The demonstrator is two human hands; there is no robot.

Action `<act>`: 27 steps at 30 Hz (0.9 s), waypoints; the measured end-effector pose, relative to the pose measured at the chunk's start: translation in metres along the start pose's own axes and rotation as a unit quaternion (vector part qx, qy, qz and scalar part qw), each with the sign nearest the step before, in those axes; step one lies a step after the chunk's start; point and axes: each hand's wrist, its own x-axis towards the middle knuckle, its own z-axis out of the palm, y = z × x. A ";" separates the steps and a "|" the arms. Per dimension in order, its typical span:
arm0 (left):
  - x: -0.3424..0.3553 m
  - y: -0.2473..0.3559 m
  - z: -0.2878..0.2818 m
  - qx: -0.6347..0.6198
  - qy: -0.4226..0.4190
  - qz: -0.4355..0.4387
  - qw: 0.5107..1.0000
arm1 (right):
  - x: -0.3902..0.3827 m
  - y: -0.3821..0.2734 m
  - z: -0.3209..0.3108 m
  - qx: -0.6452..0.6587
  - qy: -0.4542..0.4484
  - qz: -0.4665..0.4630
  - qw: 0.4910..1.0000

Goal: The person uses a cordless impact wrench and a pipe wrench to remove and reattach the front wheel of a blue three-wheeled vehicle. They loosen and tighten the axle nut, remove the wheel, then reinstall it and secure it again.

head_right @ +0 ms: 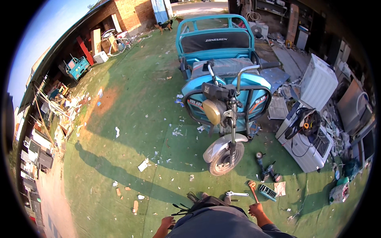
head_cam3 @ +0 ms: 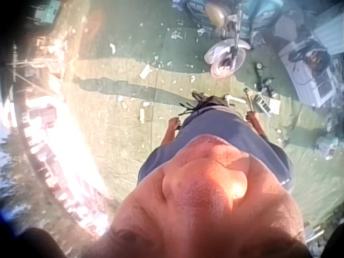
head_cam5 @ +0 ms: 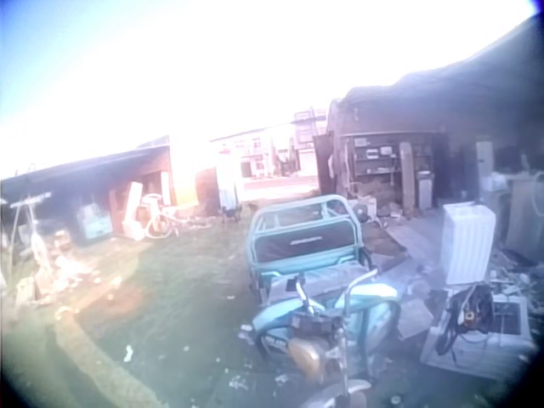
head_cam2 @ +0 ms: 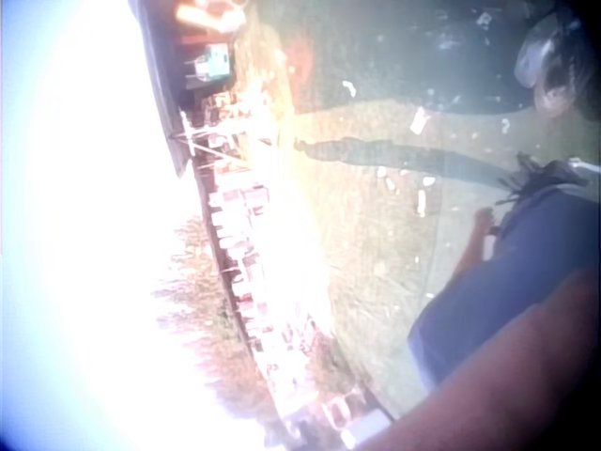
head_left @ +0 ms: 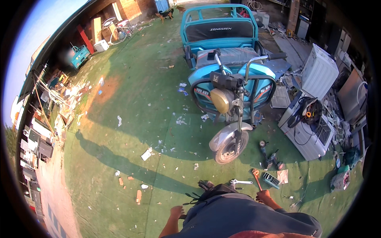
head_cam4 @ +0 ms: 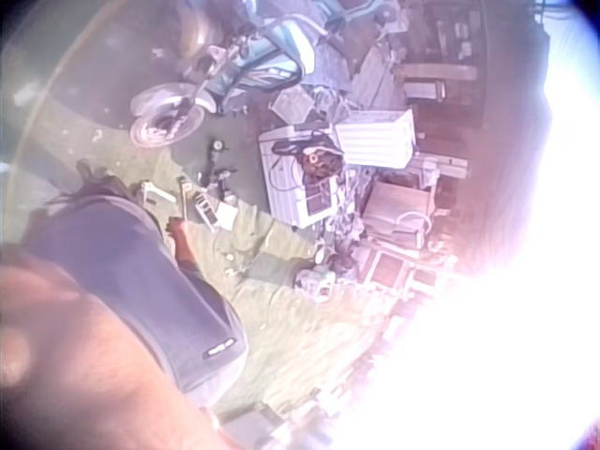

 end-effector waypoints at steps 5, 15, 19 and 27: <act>0.000 -0.013 0.001 -0.049 0.000 0.022 0.999 | -0.027 -0.014 0.006 -0.053 0.027 -0.010 0.998; -0.012 0.037 0.014 0.059 -0.032 0.028 0.997 | -0.014 -0.026 0.010 -0.068 0.046 -0.052 0.995; -0.007 0.029 0.011 -0.001 -0.017 0.007 1.000 | -0.019 -0.033 0.014 -0.062 0.048 -0.056 0.995; -0.006 0.045 0.014 0.312 0.043 0.071 0.947 | -0.015 -0.019 0.006 -0.032 0.039 -0.017 0.999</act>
